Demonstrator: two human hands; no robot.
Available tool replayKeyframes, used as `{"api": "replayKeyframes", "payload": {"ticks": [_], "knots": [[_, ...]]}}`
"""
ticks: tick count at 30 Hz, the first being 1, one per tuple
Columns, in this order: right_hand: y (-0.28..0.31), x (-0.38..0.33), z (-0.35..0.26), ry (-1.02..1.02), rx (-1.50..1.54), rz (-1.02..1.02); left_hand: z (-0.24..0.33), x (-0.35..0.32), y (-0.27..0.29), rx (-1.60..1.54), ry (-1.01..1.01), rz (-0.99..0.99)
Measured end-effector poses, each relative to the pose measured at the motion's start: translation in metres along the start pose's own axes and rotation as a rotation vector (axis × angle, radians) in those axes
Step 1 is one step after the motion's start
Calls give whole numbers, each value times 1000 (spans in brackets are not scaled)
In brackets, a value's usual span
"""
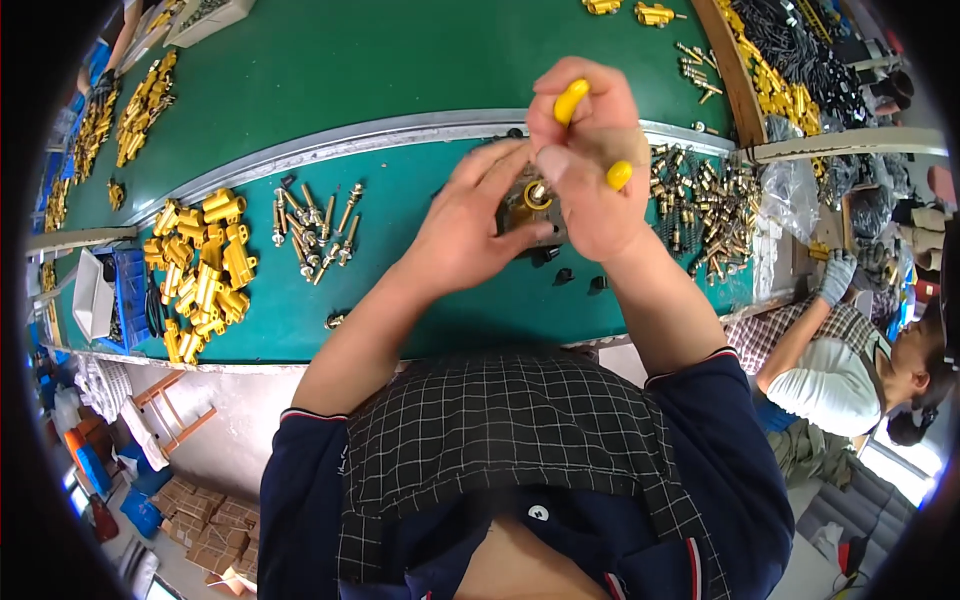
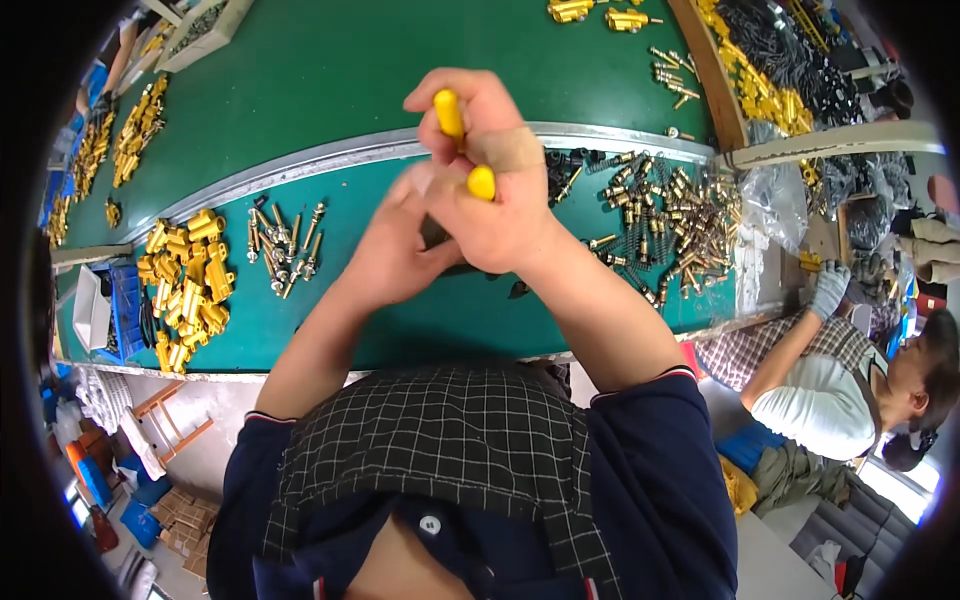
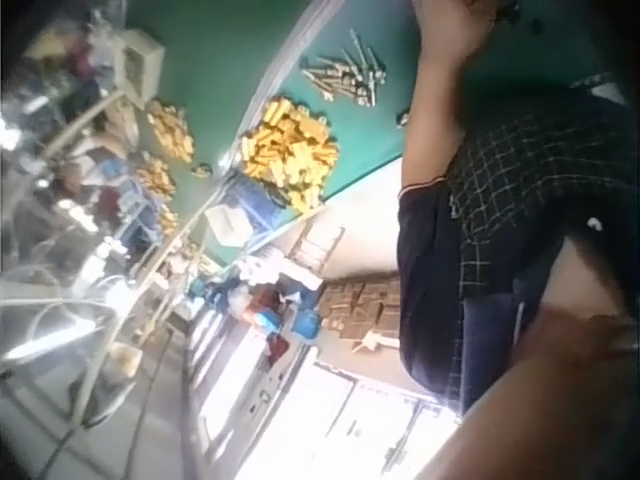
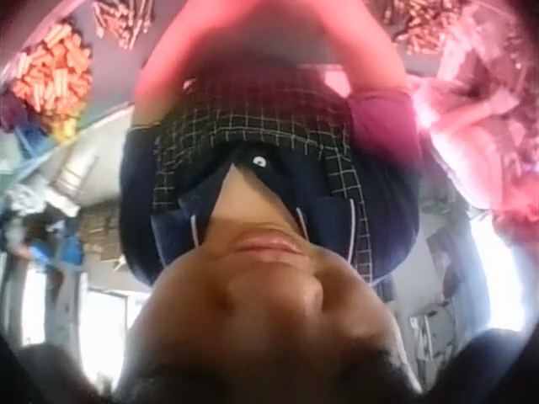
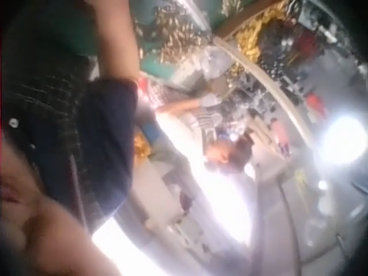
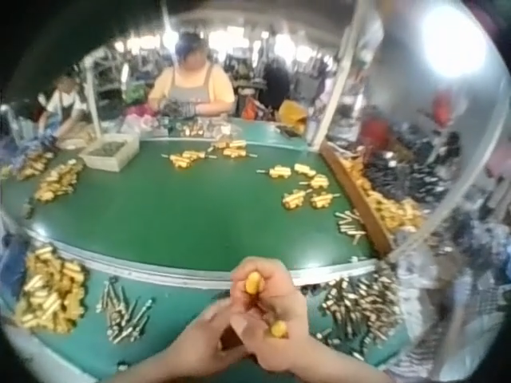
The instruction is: Trimming and assembling small hardware components at a manual workstation using pliers.
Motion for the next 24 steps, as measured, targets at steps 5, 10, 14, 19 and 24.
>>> {"api": "replayKeyframes", "payload": {"ticks": [5,10,14,19,24], "knots": [[1,-9,-13,-70,9,-178,-14,-6,-7,-102,39,-31],[11,5,-37,-11,429,138,-10,-6,-11,-55,70,36],[14,-9,-22,-2,233,148,-12,-6,-12,-55,59,28],[11,-15,-12,22,75,105,-13,-9,-15,-79,42,74],[10,-8,-17,-12,196,195,-15,-6,-14,-68,79,50]]}}
Point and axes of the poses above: each hand's wrist, its own x-axis towards the middle knuckle, its own y-axis out of the back of the hand, z = x × y, the point moved 1 cm from there along x, towards the middle knuckle, and after that the axes turned 13 degrees about z, right-handed, at the moved point
